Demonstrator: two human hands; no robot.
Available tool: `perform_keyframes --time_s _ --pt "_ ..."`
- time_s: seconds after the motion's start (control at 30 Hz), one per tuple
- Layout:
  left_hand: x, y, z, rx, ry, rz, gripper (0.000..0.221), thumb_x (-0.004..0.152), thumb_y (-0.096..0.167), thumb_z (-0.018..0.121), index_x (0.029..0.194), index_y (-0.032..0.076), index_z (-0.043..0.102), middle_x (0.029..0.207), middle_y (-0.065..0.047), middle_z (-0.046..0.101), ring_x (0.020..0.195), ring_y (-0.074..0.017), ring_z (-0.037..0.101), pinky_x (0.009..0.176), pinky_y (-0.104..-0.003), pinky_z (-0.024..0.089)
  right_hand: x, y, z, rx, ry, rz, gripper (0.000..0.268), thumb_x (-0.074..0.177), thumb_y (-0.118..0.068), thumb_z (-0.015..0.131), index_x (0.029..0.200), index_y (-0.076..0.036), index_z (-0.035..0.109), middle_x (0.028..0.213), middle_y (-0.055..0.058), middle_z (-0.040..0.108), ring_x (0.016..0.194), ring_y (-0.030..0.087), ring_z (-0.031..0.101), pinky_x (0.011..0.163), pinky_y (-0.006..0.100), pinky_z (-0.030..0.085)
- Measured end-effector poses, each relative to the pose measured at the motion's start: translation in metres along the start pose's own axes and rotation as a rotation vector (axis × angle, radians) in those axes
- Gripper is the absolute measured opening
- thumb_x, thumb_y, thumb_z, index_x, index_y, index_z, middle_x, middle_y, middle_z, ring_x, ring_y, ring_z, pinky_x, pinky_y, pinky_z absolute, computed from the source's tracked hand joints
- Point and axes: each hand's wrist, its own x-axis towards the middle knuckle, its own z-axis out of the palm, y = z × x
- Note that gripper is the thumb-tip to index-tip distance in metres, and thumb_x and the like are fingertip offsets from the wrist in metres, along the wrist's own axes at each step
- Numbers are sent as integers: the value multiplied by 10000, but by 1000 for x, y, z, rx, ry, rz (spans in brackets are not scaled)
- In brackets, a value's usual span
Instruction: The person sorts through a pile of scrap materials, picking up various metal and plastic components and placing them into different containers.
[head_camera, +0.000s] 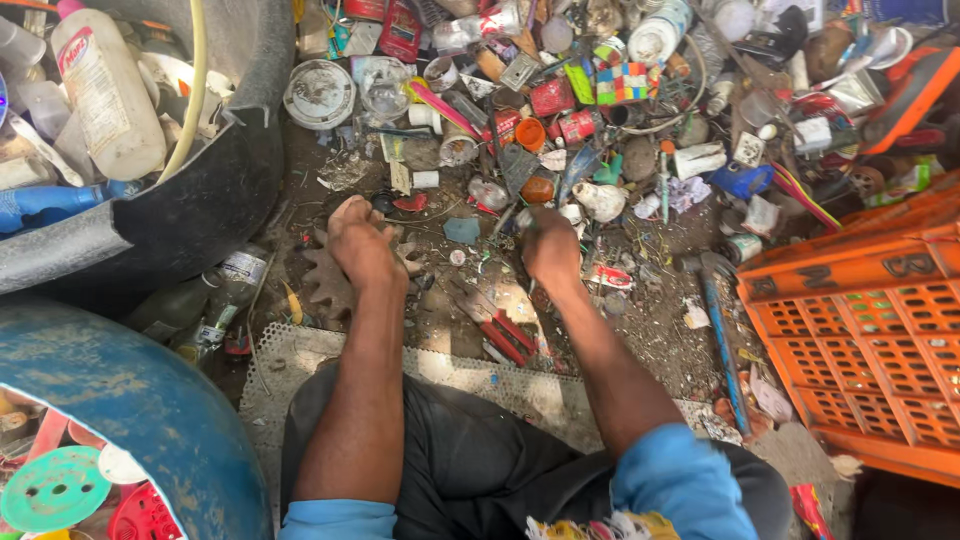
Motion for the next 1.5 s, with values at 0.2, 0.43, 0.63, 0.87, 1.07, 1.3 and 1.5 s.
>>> perform_keyframes --time_s 0.2,0.43,0.63,0.87,1.07,1.3,1.5 --pt "-3 1 2 -84 51 -53 186 917 132 580 1086 76 634 871 4 599 778 -119 565 717 -346 482 17 -94 -15 979 -232 329 355 989 -235 685 1272 -23 699 1152 141 763 1019 263 736 929 362 598" --pt "4 8 -8 -18 34 28 208 904 111 556 1096 68 623 948 -28 596 882 -156 591 857 -385 593 23 -31 76 -245 -85 -387 469 783 -148 696 1246 -210 662 1263 150 737 1120 348 708 920 481 526" --pt "10 8 2 -86 111 -56 214 902 168 614 1103 95 617 999 -35 631 934 -162 604 847 -416 505 36 -92 24 870 -73 547 306 903 -77 729 1199 -97 653 1085 153 764 970 355 739 873 483 612" --pt "17 1 -9 -134 132 -27 220 923 182 607 1118 80 622 1024 -49 625 945 -177 599 846 -401 511 81 -101 91 364 -122 -37 268 855 -132 736 1121 -107 715 1092 163 729 1008 360 723 889 456 570" --pt "27 -8 -9 -165 106 -16 209 930 167 582 1111 65 604 1020 -71 564 920 -185 569 777 -410 601 34 -52 134 334 41 -73 245 1003 -91 592 1192 -130 744 1081 109 738 969 307 726 865 420 575" --pt "26 -32 2 -69 -141 -157 192 938 214 635 1083 89 619 906 -39 581 723 -162 534 570 -343 440 5 -43 60 1736 -205 1003 239 939 -131 630 1158 -66 703 1002 137 771 797 251 719 703 384 578" --pt "3 0 6 -232 -118 -496 230 927 249 661 1041 60 599 843 -114 655 598 -215 616 486 -372 456 55 -60 105 411 -169 329 332 907 -284 691 1160 -81 760 1064 158 776 957 309 759 864 423 584"
